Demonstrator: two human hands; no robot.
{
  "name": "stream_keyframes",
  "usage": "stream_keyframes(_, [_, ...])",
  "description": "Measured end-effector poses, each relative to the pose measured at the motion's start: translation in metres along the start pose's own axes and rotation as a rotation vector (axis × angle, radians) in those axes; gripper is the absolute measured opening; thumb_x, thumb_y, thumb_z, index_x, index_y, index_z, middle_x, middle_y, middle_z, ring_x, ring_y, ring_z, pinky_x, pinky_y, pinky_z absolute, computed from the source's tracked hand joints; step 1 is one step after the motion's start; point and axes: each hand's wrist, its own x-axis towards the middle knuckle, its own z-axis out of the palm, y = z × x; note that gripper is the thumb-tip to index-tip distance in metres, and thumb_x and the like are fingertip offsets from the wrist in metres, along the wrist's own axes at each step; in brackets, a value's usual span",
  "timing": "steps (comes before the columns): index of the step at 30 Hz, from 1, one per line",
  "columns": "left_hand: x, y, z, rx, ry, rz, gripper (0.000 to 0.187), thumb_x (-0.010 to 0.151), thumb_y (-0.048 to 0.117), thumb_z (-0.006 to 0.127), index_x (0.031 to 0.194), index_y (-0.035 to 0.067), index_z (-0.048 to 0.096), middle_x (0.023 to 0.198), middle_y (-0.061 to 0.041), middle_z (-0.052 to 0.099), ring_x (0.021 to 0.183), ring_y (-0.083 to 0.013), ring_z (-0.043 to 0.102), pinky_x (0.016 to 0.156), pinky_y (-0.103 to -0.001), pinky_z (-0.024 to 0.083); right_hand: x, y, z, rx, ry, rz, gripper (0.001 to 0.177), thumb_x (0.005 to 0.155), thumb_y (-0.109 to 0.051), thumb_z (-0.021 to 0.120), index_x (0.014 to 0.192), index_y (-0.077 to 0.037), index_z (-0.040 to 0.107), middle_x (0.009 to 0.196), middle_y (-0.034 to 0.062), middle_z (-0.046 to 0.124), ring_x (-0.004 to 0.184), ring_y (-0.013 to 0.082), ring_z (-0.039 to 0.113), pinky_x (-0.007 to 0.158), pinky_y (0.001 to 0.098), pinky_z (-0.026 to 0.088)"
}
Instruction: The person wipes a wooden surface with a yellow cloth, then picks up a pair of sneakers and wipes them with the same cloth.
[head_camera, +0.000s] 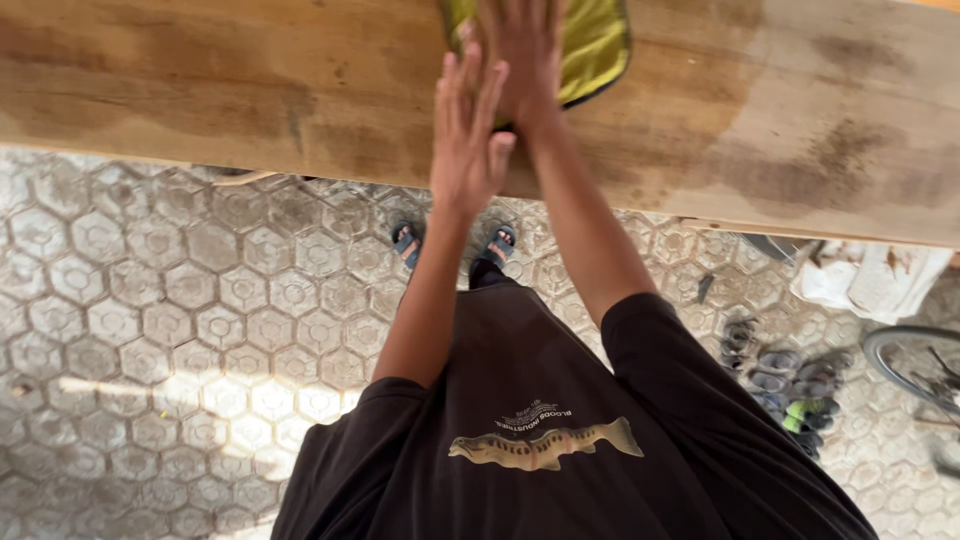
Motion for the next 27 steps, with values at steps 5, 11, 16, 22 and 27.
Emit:
stream_keyframes(5, [0.005, 0.003, -0.004, -0.017, 0.012, -0.016, 0.084, 0.105, 0.068, 0.000, 0.163, 0.024, 0.041, 0.173, -0.009, 0.029, 0.164, -0.0318, 0.015, 0.136, -0.054, 0.015, -0.083, -0.007, -0.032, 0.188, -0.048, -0.050, 0.067, 0.105, -0.058, 0.044, 0.162, -0.027, 0.032, 0.170, 0.0114, 0.018, 0.157, 0.0305, 0.016, 0.126, 0.0590, 0.007])
stream_keyframes(11, [0.010, 0.028, 0.010, 0.258, -0.395, 0.027, 0.050, 0.113, 0.045, 0.038, 0.160, 0.028, 0.041, 0.169, -0.006, 0.032, 0.157, -0.0368, 0.016, 0.129, -0.056, 0.011, -0.144, 0.031, -0.051, 0.066, -0.171, 0.238, 0.058, 0.112, -0.051, 0.035, 0.167, -0.036, 0.024, 0.174, 0.0064, 0.003, 0.160, 0.0249, 0.003, 0.131, 0.0520, 0.001])
stream_keyframes(16, [0.004, 0.086, 0.058, 0.036, -0.292, 0.108, 0.057, 0.112, 0.041, 0.051, 0.162, 0.018, 0.038, 0.168, -0.013, 0.031, 0.157, -0.0350, 0.018, 0.129, -0.050, 0.011, -0.175, 0.081, -0.052, 0.006, -0.225, 0.397, 0.057, 0.110, -0.050, 0.035, 0.165, -0.043, 0.021, 0.176, 0.0030, 0.003, 0.161, 0.0221, 0.002, 0.130, 0.0519, 0.000])
stream_keyframes(22, [0.010, 0.042, 0.025, 0.032, -0.357, 0.029, 0.056, 0.112, 0.047, 0.050, 0.162, 0.026, 0.036, 0.171, -0.006, 0.034, 0.161, -0.0306, 0.020, 0.134, -0.051, 0.012, -0.186, 0.186, -0.050, 0.026, -0.190, 0.571, 0.063, 0.106, -0.065, 0.016, 0.166, -0.045, 0.020, 0.175, 0.0009, 0.007, 0.161, 0.0289, 0.004, 0.129, 0.0565, 0.001])
stream_keyframes(27, [0.015, 0.029, 0.015, 0.112, -0.298, 0.146, 0.064, 0.112, 0.049, 0.051, 0.165, 0.020, 0.031, 0.172, -0.012, 0.028, 0.159, -0.0369, 0.015, 0.131, -0.055, 0.013, -0.128, 0.232, -0.043, 0.047, -0.120, 0.594, 0.077, 0.102, -0.077, 0.010, 0.166, -0.037, 0.022, 0.173, 0.0083, 0.013, 0.159, 0.0333, 0.006, 0.127, 0.0577, 0.001])
